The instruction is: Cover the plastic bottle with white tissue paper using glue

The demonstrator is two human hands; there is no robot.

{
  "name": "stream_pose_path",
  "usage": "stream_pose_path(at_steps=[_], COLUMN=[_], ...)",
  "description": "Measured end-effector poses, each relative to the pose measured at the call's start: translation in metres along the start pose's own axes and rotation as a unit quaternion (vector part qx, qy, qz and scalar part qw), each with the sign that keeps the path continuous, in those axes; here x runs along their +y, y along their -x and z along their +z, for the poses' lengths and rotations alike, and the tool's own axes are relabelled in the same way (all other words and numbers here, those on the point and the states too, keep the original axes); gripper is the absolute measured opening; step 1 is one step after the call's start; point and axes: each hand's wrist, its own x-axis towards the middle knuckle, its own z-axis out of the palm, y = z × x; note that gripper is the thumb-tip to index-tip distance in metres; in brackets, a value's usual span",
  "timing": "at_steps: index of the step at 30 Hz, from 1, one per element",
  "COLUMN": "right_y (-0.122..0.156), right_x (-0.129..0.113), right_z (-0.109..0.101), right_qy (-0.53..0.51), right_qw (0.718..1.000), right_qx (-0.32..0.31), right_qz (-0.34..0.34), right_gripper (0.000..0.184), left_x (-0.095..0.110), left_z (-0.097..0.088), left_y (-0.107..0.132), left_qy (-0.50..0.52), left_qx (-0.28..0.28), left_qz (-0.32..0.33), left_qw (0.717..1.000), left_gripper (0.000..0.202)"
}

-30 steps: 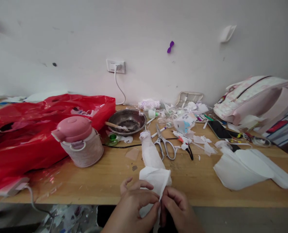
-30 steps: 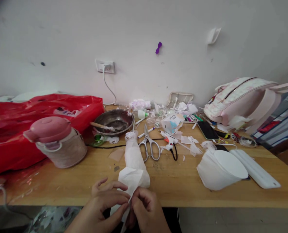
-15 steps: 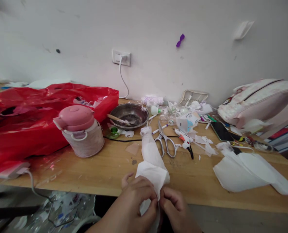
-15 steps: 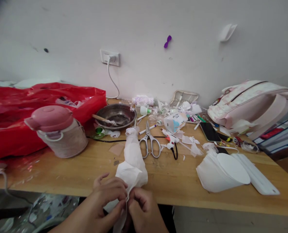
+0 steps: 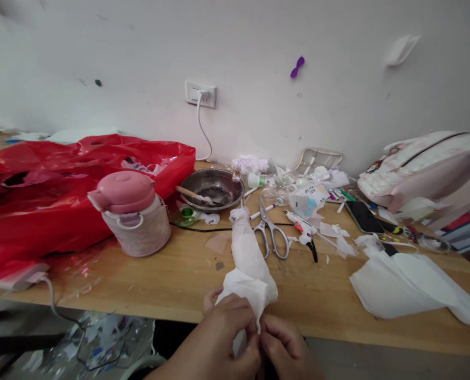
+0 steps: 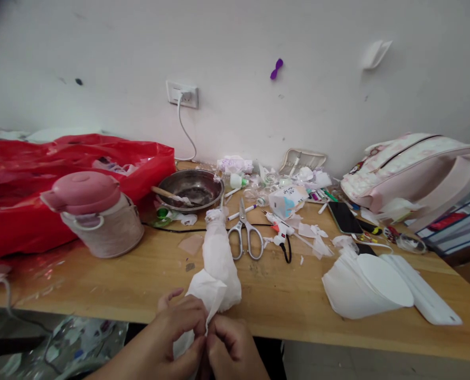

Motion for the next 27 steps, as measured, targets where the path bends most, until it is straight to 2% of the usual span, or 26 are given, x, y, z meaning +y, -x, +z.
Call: stream_pose_path(at_steps=[4, 16, 19, 27], right_y=[0.0026, 0.0026, 0.0019, 0.0010], right_x=[-0.0006, -0.0015, -0.0005, 0.0063], right_z=[-0.0004, -0.0022, -0.0030, -0.0042], right_qy=[0.009, -0.009, -0.017, 0.005], right_qw=[1.000, 1.000, 1.000, 1.000], right_qx=[-0.001, 0.005, 0.025, 0.025], right_qz=[0.019, -0.005, -0.006, -0.017], right_gripper=[0.025, 0.020, 0.023, 0.032], left_x=[-0.0018, -0.0022, -0.0031, -0.0022], left_z=[-0.0001, 0.0012, 0.0010, 0.0030], left_y=[0.0006, 0.0008, 0.0024, 0.0029], left_qy=[0.013, 0.020, 0.047, 0.039], left_qx=[0.004, -0.021, -0.034, -0.012], left_qz=[0.005, 0.014, 0.028, 0.029], left_qw=[1.000, 0.999, 0.998, 0.999], left_gripper=[0.013, 0.017, 0.015, 0.016])
